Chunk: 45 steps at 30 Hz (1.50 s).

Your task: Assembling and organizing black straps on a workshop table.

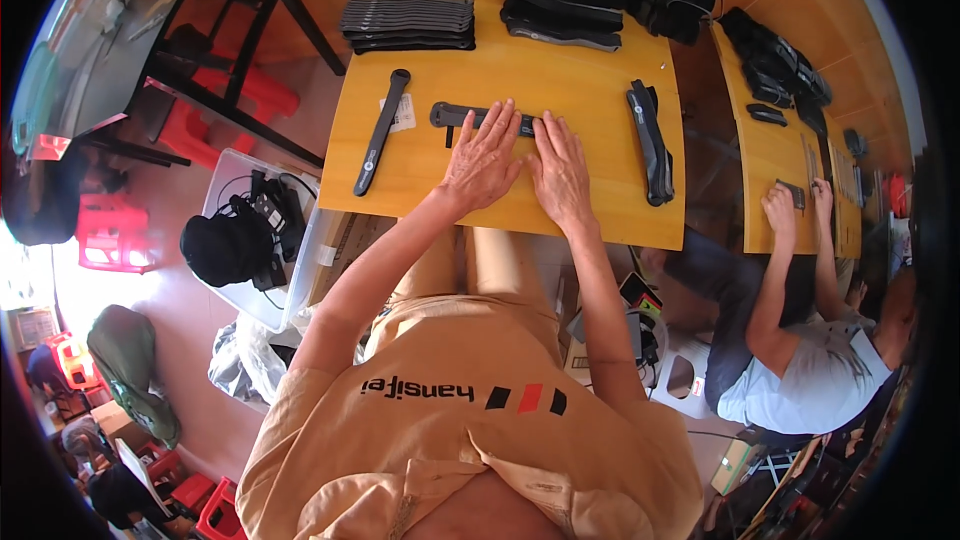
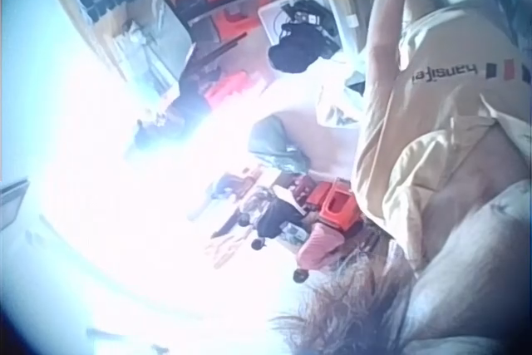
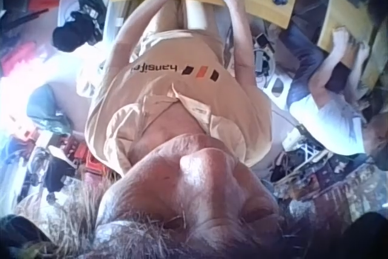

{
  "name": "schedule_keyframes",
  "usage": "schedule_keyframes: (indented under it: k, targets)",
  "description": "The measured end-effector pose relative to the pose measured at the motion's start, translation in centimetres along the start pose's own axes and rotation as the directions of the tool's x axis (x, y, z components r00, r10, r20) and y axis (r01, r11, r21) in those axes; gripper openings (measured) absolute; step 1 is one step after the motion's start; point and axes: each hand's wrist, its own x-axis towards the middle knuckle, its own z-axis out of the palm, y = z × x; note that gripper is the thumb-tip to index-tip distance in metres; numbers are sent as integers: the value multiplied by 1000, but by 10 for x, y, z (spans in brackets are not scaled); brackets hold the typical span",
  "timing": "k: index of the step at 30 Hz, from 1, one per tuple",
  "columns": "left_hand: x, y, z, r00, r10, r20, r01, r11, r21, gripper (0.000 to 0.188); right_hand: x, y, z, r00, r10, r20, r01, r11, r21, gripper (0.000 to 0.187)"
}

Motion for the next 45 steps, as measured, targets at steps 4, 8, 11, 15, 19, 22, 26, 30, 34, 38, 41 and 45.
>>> schedule_keyframes:
  k: [4,8,11,15,19,22,26,30,34,38,41,45]
  targets:
    - [-3,-8,9,999,19,28,-21,996,84,67,-9,1,3,995,-1,105,15,991,-132,53]
    - [-9,-15,9,1000,14,22,-15,999,39,70,-9,3,1,988,1,152,20,990,-138,56]
    - [-17,-25,2,997,-76,1,76,994,78,74,-9,4,4,988,-10,156,28,993,-118,56]
    - [-30,-41,-11,978,-207,-37,210,961,181,77,-11,7,6,994,24,107,-9,991,-133,58]
    - [-37,-47,-21,946,-315,-77,320,944,76,81,-13,8,9,993,118,28,-113,984,-140,58]
    - [-51,-48,-50,886,-375,-273,383,924,-26,72,-17,17,7,978,155,-136,-166,983,-77,51]
    - [-90,-55,-79,746,-539,-390,562,824,-64,61,-18,13,1,952,114,-285,-121,993,-7,37]
    - [-112,-63,-77,720,-653,-234,665,746,-34,44,-20,16,3,949,94,-301,-100,995,-2,30]
    - [-111,-70,-68,625,-756,-194,742,653,-151,32,-19,17,3,950,131,-282,-115,991,71,25]
    - [-124,-78,-76,627,-753,-200,726,657,-203,25,-20,12,0,935,132,-328,-98,988,118,22]
    - [-136,-66,-93,550,-718,426,607,-7,-795,18,-30,-13,-8,928,164,-335,-87,968,234,16]
    - [-143,-27,-91,577,-593,562,380,-414,-827,11,-41,-87,-33,993,75,-87,-7,795,607,14]
